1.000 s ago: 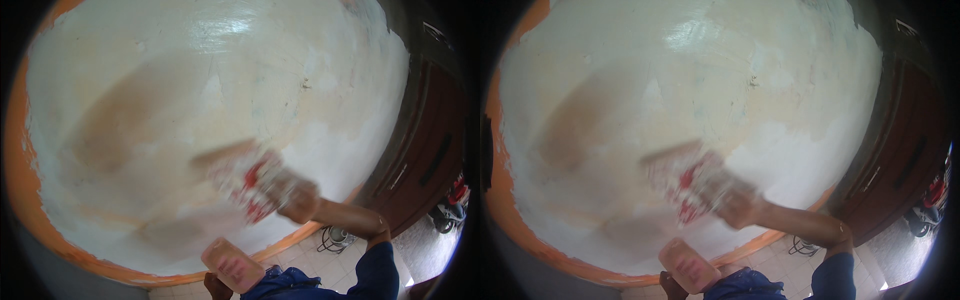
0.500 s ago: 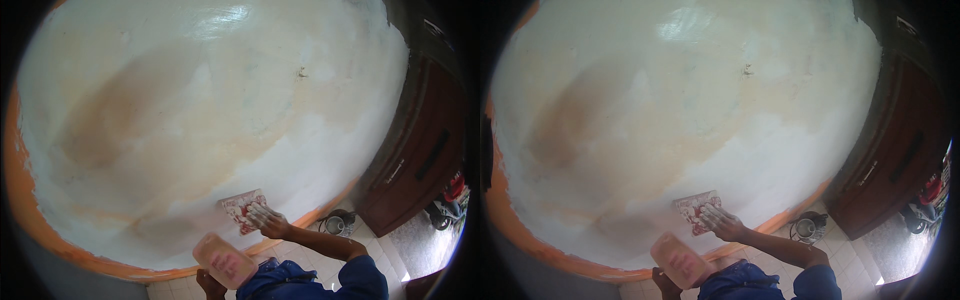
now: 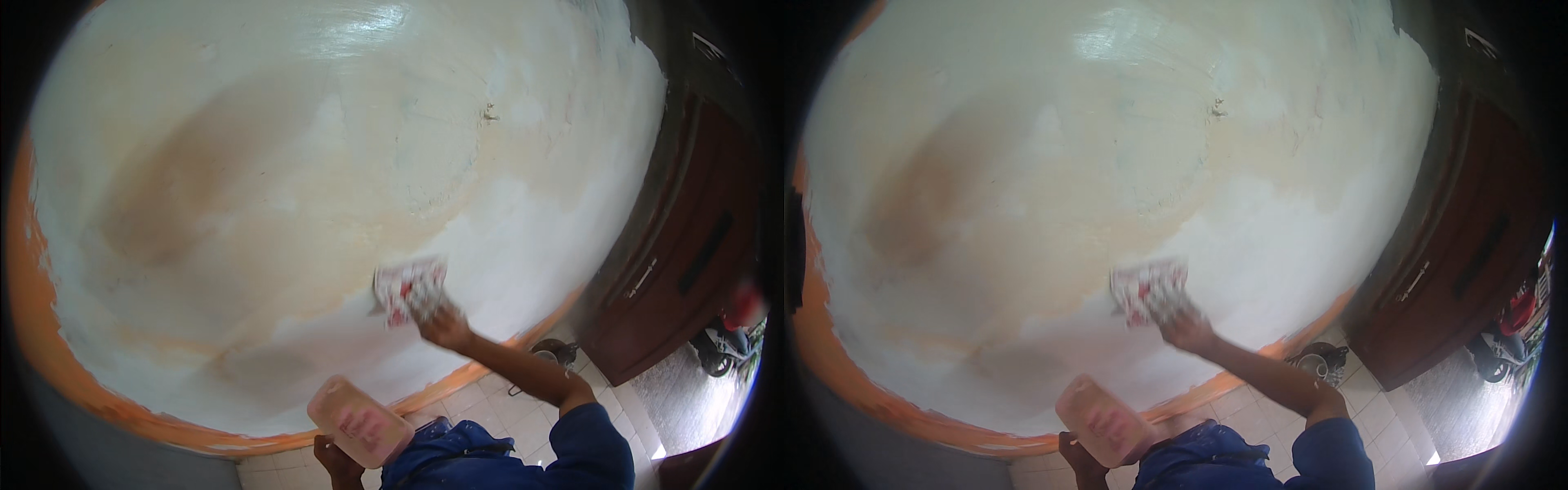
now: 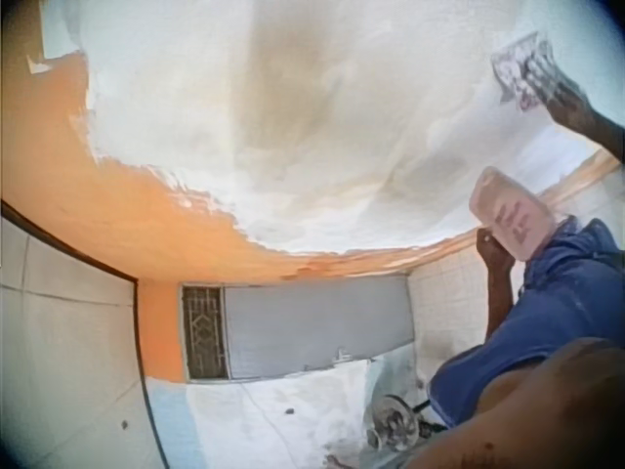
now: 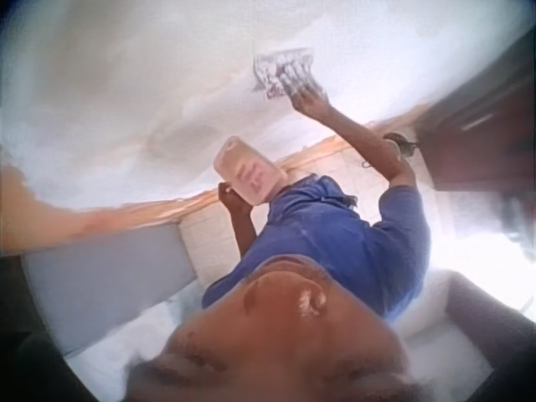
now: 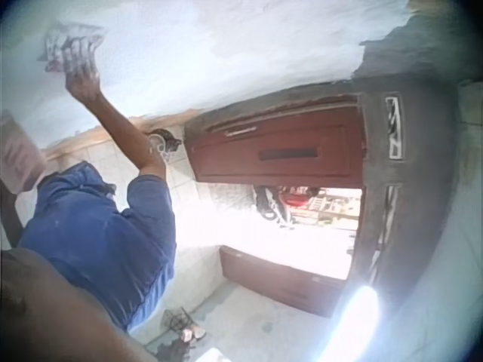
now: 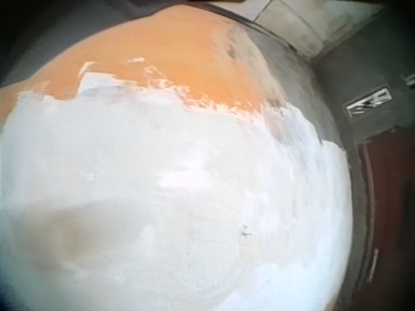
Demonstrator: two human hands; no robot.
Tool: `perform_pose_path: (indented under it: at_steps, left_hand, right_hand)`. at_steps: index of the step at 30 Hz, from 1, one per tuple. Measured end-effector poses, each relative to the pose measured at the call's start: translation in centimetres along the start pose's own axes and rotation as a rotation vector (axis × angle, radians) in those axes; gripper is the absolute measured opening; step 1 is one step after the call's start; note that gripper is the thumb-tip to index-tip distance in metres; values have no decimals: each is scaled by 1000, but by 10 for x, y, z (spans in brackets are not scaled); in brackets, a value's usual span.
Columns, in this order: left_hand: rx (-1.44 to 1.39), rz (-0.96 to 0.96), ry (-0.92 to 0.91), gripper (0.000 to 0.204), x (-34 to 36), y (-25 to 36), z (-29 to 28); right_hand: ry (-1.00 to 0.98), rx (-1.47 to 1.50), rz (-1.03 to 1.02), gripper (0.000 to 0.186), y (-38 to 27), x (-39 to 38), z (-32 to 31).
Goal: The person applies plaster to a wall using a putty knife, repeatedly scooping material from a plastic container and spreading it across the wall surface.
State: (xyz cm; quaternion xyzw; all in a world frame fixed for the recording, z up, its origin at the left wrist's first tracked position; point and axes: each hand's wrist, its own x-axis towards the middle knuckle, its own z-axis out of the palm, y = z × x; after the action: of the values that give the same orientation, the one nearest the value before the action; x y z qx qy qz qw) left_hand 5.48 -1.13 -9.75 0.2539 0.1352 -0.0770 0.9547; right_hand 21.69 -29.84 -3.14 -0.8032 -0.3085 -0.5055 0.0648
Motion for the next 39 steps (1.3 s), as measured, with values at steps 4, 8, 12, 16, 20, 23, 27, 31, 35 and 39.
perform_pose_path:
  at_steps: [4,8,12,16,20,23,27,31,35,39]
  left_hand:
    - [10,8,32,68,-5,5,-1]
    - [-5,18,9,67,-12,13,-2]
    - [11,-4,-15,66,-7,12,6]
    - [27,-4,-23,68,-8,9,18]
    - [-9,-29,-39,64,-16,12,10]
    - [48,61,-13,63,-28,16,19]
    - [18,81,16,63,-16,16,-8]
    - [-21,40,2,65,-9,13,-10]
    - [-9,25,-53,68,-7,14,12]
    - [23,27,-24,69,-10,18,13]
  right_hand:
    - [-72,171,-43,41,-33,-38,-24]
    - [205,43,-47,37,27,39,-66]
    - [442,-241,-14,41,76,109,-79]
    - [160,-52,-28,48,53,57,-11]
    - [-99,174,-97,51,-36,-32,13]
    - [17,201,-187,31,-39,-17,-22]
    - [279,-137,-82,28,37,56,-56]
    - [260,-106,9,39,51,70,-34]
    - [-18,51,-142,38,-2,-18,27]
    - [-5,229,-184,40,-31,-39,-3]
